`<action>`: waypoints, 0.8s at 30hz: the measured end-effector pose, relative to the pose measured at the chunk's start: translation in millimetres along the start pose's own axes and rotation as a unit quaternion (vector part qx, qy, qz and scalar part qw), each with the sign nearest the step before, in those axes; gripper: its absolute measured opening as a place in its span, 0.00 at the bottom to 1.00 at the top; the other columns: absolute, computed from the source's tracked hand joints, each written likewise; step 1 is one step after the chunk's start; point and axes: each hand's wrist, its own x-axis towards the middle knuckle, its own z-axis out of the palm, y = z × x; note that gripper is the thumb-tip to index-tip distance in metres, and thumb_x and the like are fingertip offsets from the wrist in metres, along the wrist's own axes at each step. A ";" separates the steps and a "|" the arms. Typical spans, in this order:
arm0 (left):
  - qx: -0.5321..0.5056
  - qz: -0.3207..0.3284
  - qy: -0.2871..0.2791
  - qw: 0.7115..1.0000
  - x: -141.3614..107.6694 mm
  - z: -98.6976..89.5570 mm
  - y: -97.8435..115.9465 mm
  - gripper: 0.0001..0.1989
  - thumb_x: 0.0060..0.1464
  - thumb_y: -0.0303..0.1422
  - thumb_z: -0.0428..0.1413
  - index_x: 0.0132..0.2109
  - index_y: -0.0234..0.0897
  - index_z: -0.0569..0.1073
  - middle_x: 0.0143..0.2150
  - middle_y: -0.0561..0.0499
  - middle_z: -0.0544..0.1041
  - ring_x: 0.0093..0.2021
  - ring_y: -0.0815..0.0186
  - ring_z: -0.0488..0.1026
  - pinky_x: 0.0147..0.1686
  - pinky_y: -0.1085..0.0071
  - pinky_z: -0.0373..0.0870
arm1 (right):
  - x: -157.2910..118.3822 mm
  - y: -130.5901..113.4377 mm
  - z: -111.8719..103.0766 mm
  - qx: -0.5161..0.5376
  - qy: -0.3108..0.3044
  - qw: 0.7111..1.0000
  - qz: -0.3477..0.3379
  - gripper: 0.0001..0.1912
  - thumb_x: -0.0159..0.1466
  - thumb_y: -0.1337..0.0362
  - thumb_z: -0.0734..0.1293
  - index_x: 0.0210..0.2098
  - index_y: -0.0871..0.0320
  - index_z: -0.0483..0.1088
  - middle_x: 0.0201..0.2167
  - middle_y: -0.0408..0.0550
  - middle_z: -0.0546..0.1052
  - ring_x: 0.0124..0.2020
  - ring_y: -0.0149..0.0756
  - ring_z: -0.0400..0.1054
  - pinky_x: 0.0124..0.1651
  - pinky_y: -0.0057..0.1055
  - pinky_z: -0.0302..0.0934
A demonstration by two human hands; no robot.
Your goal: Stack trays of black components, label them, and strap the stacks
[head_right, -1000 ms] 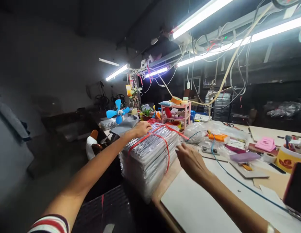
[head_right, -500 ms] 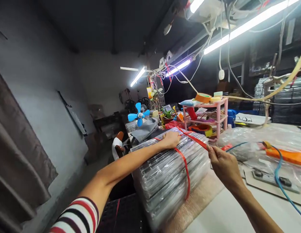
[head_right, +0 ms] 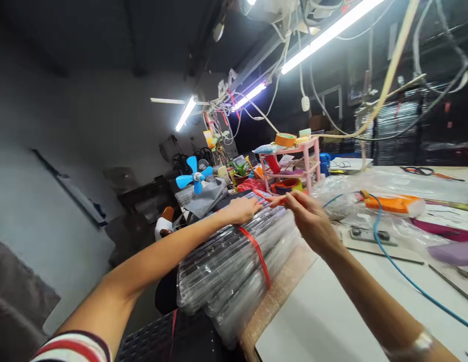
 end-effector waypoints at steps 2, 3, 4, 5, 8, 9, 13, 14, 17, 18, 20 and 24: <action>0.005 0.001 0.013 1.000 1.1 1.7 0.0 0.23 0.62 0.46 0.38 0.49 0.39 0.72 0.48 0.43 0.76 0.49 0.56 0.72 0.46 0.64 0.67 | 8.3 3.3 8.5 0.170 0.033 0.984 0.046 0.20 0.61 0.48 0.60 0.21 0.55 0.57 0.18 0.40 0.60 0.22 0.30 0.59 0.34 0.32 0.63; 0.007 0.001 0.020 1.000 1.0 2.8 -0.5 0.24 0.63 0.45 0.37 0.49 0.40 0.72 0.48 0.43 0.76 0.49 0.56 0.72 0.45 0.64 0.67 | 10.8 4.8 9.7 0.228 0.050 0.970 0.064 0.21 0.59 0.48 0.62 0.19 0.55 0.54 0.16 0.38 0.55 0.19 0.28 0.54 0.31 0.31 0.61; 0.008 0.001 0.026 1.000 0.7 3.8 -1.2 0.24 0.63 0.45 0.36 0.49 0.41 0.72 0.47 0.43 0.76 0.48 0.55 0.73 0.45 0.63 0.67 | 12.0 5.2 8.8 0.253 0.072 0.962 0.077 0.23 0.59 0.49 0.63 0.18 0.55 0.51 0.15 0.36 0.52 0.17 0.27 0.51 0.29 0.31 0.60; 0.008 0.002 0.032 0.999 0.2 4.5 -1.9 0.23 0.63 0.45 0.37 0.48 0.41 0.73 0.46 0.43 0.77 0.47 0.55 0.73 0.44 0.64 0.67 | 12.1 4.0 5.9 0.254 0.086 0.960 0.082 0.24 0.59 0.49 0.63 0.18 0.55 0.51 0.15 0.35 0.51 0.17 0.26 0.49 0.28 0.30 0.58; 0.002 0.003 0.047 0.999 -1.7 4.8 -3.3 0.22 0.63 0.45 0.38 0.47 0.42 0.73 0.44 0.44 0.77 0.45 0.57 0.74 0.42 0.66 0.68 | 10.5 -5.9 -13.5 0.104 0.034 0.994 0.025 0.19 0.61 0.52 0.62 0.19 0.57 0.59 0.19 0.41 0.61 0.23 0.31 0.59 0.33 0.33 0.59; -0.001 0.003 0.052 0.999 -2.4 4.5 -3.3 0.22 0.63 0.44 0.38 0.47 0.42 0.73 0.43 0.45 0.78 0.45 0.58 0.74 0.41 0.67 0.68 | 10.8 -8.4 -22.7 0.008 0.004 1.000 -0.011 0.15 0.60 0.54 0.63 0.22 0.57 0.65 0.23 0.45 0.66 0.29 0.34 0.63 0.38 0.35 0.60; -0.012 0.008 0.070 0.997 -3.2 4.4 -2.9 0.22 0.64 0.43 0.37 0.47 0.42 0.73 0.42 0.44 0.78 0.44 0.58 0.75 0.41 0.67 0.67 | 15.3 10.8 -56.5 -0.236 0.042 0.971 0.017 0.21 0.53 0.68 0.64 0.47 0.52 0.70 0.40 0.50 0.71 0.43 0.43 0.64 0.48 0.41 0.56; -0.015 0.012 0.074 0.997 -2.6 4.9 -2.9 0.22 0.64 0.43 0.37 0.47 0.41 0.72 0.42 0.44 0.77 0.44 0.58 0.75 0.41 0.67 0.67 | 15.3 23.8 -59.8 -0.215 0.077 0.970 0.081 0.29 0.51 0.70 0.63 0.53 0.51 0.66 0.39 0.50 0.71 0.41 0.42 0.65 0.46 0.39 0.58; -0.025 0.026 0.081 0.996 -0.1 7.0 -4.4 0.22 0.64 0.42 0.37 0.47 0.40 0.72 0.41 0.43 0.77 0.43 0.57 0.74 0.41 0.66 0.66 | 10.2 68.8 -51.7 -0.095 0.084 0.965 0.229 0.44 0.47 0.72 0.61 0.64 0.53 0.49 0.32 0.47 0.72 0.31 0.37 0.68 0.33 0.32 0.61; -0.028 0.032 0.083 0.996 0.7 7.6 -5.2 0.21 0.64 0.42 0.37 0.47 0.40 0.72 0.41 0.43 0.77 0.43 0.57 0.75 0.40 0.66 0.66 | 8.0 81.5 -45.5 -0.068 0.060 0.963 0.252 0.47 0.47 0.71 0.61 0.66 0.54 0.44 0.29 0.45 0.72 0.27 0.36 0.68 0.29 0.30 0.61; -0.034 0.041 0.086 0.995 2.0 8.9 -7.3 0.21 0.64 0.42 0.37 0.47 0.40 0.72 0.41 0.43 0.77 0.43 0.57 0.75 0.39 0.66 0.66 | 5.8 97.4 -35.2 -0.026 0.011 0.959 0.283 0.49 0.49 0.69 0.62 0.67 0.56 0.37 0.23 0.41 0.70 0.23 0.35 0.68 0.23 0.27 0.59; -0.045 0.048 0.086 0.994 4.4 11.6 -10.2 0.21 0.63 0.43 0.37 0.46 0.41 0.71 0.41 0.44 0.77 0.43 0.57 0.75 0.38 0.66 0.66 | 13.3 92.6 -43.7 0.038 -0.050 0.945 0.322 0.46 0.56 0.62 0.63 0.67 0.54 0.33 0.22 0.40 0.71 0.19 0.32 0.66 0.20 0.25 0.57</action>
